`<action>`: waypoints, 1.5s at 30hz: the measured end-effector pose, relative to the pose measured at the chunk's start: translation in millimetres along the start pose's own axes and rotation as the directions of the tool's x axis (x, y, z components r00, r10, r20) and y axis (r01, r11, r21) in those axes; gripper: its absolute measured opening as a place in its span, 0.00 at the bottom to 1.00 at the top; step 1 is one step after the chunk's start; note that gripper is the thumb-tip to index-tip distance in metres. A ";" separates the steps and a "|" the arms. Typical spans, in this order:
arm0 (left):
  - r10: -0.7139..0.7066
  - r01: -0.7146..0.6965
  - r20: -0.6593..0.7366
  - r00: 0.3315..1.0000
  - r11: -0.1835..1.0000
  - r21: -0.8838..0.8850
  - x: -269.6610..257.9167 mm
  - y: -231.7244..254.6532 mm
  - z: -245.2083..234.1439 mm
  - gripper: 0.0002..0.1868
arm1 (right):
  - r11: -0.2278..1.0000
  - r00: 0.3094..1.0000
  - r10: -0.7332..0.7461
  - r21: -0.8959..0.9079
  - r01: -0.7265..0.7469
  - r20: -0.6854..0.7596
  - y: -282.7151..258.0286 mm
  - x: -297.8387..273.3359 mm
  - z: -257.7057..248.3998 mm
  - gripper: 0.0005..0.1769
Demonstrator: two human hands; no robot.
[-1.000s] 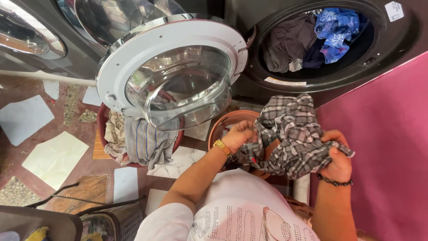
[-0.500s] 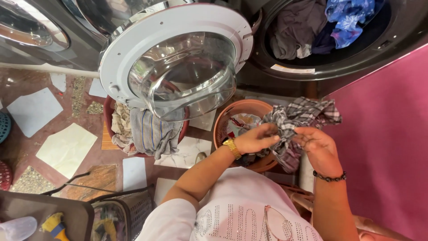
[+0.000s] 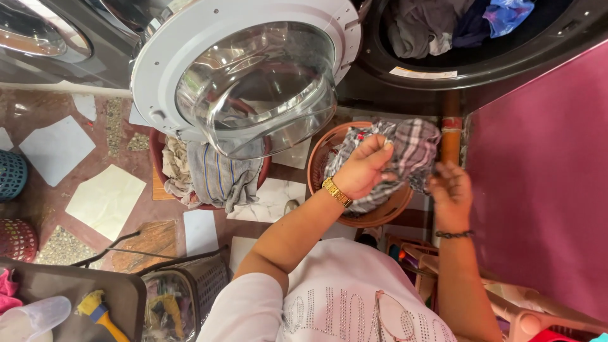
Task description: Sorting and inspecting various pieces of laundry from a basket on the floor.
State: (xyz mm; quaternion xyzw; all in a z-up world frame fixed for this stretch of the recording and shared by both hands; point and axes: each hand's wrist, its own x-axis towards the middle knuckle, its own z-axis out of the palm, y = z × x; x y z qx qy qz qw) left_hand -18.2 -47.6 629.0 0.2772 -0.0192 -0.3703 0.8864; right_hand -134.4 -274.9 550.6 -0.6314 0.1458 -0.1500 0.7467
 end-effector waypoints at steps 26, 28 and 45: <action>0.183 0.056 -0.414 0.892 0.864 0.501 -67.6 -1.3 -69.1 0.45 | 0.977 0.970 0.109 0.157 -0.145 0.217 -1.1 2.0 37.4 0.27; 0.067 0.116 -0.323 0.944 0.848 0.516 -59.8 -7.9 -29.8 0.55 | 0.994 0.948 0.065 0.061 -0.088 0.311 14.8 -6.4 45.8 0.26; -0.242 0.317 -0.421 0.874 0.941 0.117 -29.6 -2.2 -35.7 0.26 | 0.744 0.778 0.535 0.254 -0.618 0.329 -36.4 -16.4 82.8 0.32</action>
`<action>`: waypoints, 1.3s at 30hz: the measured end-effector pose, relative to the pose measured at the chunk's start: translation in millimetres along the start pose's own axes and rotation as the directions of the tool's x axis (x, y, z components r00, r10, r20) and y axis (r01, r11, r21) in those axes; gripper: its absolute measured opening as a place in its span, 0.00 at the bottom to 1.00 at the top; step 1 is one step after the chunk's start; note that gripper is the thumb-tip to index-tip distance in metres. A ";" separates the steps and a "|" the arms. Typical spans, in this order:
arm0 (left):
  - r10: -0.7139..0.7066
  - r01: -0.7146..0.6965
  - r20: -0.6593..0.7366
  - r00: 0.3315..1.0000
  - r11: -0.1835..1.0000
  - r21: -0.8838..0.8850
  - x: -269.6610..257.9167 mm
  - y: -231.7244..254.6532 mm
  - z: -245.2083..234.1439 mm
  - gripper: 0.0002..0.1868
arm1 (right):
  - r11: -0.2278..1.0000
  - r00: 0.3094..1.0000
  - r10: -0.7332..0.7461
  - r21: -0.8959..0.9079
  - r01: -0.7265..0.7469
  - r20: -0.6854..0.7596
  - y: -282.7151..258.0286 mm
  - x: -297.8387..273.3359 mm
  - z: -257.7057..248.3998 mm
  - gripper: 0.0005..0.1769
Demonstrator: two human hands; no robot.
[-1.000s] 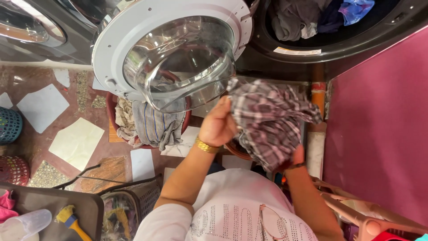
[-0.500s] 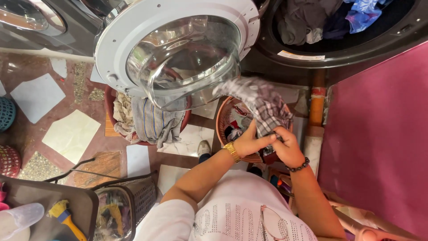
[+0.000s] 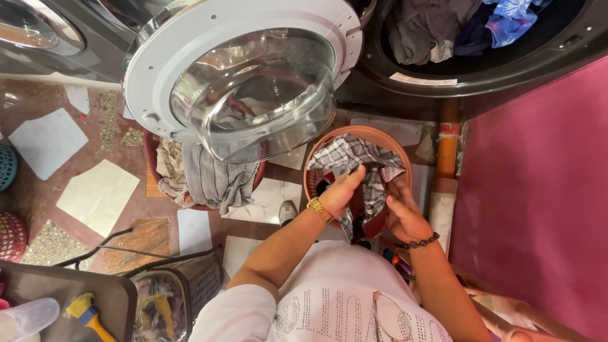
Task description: Sorting and inspecting various pieces of laundry from a basket on the floor.
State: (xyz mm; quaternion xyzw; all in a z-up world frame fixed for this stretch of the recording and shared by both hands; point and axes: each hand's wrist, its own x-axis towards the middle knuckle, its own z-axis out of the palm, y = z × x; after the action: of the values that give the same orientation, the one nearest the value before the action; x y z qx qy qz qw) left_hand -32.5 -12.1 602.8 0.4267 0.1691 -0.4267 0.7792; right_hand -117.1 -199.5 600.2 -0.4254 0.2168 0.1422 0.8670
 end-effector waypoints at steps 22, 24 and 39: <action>0.497 -0.492 0.061 0.865 0.867 -0.079 0.8 51.6 -34.1 0.17 | -0.438 0.616 -0.667 -0.890 0.130 0.418 -90.7 -3.5 -26.7 0.24; 0.358 -0.338 0.006 0.934 0.888 -0.311 -14.7 67.9 -21.2 0.16 | -0.383 0.625 -0.710 -0.923 0.044 0.324 -89.9 1.2 -38.2 0.26; 0.742 -0.457 -0.188 0.644 0.570 0.683 28.4 35.7 -114.3 0.26 | 0.124 0.541 -0.839 -0.987 0.100 -0.051 -97.1 -5.6 -53.6 0.21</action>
State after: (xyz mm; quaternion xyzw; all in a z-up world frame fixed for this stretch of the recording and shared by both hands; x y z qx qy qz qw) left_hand 24.3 75.3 537.4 0.7606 0.0479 -0.0427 0.6460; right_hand -93.7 -300.8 639.6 -0.8967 0.2027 -0.2240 0.3235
